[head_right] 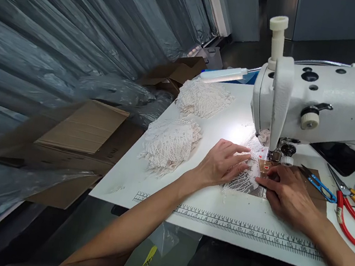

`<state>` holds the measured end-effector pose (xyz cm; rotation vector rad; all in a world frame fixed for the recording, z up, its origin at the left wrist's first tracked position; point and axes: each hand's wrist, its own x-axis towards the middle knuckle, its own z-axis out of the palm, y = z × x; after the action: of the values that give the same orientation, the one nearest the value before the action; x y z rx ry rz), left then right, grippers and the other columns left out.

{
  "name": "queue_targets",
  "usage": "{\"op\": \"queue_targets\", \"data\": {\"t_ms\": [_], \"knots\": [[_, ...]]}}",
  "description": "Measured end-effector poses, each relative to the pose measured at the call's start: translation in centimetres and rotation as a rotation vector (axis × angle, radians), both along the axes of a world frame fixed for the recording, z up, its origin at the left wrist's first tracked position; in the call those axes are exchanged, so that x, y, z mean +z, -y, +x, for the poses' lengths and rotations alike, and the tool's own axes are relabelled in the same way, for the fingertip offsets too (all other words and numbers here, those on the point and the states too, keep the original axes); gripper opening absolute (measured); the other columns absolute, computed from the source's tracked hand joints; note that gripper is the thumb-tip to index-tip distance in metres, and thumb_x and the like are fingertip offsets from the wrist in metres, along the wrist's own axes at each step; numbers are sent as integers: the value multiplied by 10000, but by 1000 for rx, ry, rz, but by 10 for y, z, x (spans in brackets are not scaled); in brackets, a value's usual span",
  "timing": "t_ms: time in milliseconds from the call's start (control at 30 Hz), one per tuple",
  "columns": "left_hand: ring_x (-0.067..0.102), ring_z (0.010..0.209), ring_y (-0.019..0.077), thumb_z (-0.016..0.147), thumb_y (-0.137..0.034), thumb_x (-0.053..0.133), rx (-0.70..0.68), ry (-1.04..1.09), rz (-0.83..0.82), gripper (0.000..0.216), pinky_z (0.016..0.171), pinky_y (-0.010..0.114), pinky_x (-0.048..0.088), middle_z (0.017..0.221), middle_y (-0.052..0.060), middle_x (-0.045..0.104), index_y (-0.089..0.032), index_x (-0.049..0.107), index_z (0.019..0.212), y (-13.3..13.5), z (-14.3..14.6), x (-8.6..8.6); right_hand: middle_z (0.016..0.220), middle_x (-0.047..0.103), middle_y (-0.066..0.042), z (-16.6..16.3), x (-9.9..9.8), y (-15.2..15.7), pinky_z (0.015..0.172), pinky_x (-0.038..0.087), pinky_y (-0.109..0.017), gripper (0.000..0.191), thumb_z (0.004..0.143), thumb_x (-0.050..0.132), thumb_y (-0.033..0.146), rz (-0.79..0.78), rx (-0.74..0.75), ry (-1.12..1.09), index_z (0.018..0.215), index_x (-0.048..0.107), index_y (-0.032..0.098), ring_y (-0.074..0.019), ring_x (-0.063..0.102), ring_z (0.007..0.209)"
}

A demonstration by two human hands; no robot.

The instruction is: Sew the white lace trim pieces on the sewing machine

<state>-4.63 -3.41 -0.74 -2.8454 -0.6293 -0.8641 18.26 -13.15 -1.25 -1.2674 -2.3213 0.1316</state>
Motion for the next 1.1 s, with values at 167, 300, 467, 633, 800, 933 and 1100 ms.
{"op": "queue_targets", "data": {"t_ms": [167,300,467,633,800,933,1100], "knots": [[624,897,175,1002,-434,418,-139,-38,9,357,785,345,425,1081,79,711,-149,630,1033,4,3,-2,1091,568,-94,0,0,0,812,466,-390,332,907,488,176,32,16,18,1145,693,285,-221,553,993],[616,955,195,1009,-478,363,-143,-85,-14,421,799,358,421,1140,91,692,-151,619,1077,5,3,-6,1095,573,-91,0,0,0,824,459,-376,321,914,499,190,31,3,44,1153,689,288,-211,552,993],[608,957,196,1017,-430,365,-119,-106,4,381,823,369,416,1165,92,684,-150,616,1081,5,3,-8,1103,569,-97,0,0,0,828,464,-402,325,912,500,191,8,5,56,1166,680,283,-226,546,1012],[601,1001,207,1022,-413,355,-100,-122,14,373,874,385,426,1186,94,675,-150,608,1098,8,3,-8,1100,572,-95,-1,0,0,840,460,-402,330,910,491,189,12,-5,74,1164,678,287,-221,549,1010],[581,1090,229,1030,-395,331,-80,-142,29,391,955,403,439,1223,109,653,-129,588,1158,10,7,-10,1067,584,-103,-1,3,0,823,482,-390,322,915,469,185,30,-9,89,1143,683,259,-216,561,978],[582,1095,260,1032,-361,317,-110,-205,42,415,953,419,458,1238,140,633,-82,588,1174,0,17,-7,1053,584,-115,0,3,-3,773,520,-368,339,896,465,156,41,-22,86,1154,677,214,-200,573,898],[603,1061,240,1018,-288,355,-206,-278,-3,352,947,385,464,1216,132,644,-94,624,1133,-20,28,1,1060,580,-114,-1,2,-6,766,547,-348,352,894,465,160,54,-77,75,1183,659,213,-194,580,904]]}}
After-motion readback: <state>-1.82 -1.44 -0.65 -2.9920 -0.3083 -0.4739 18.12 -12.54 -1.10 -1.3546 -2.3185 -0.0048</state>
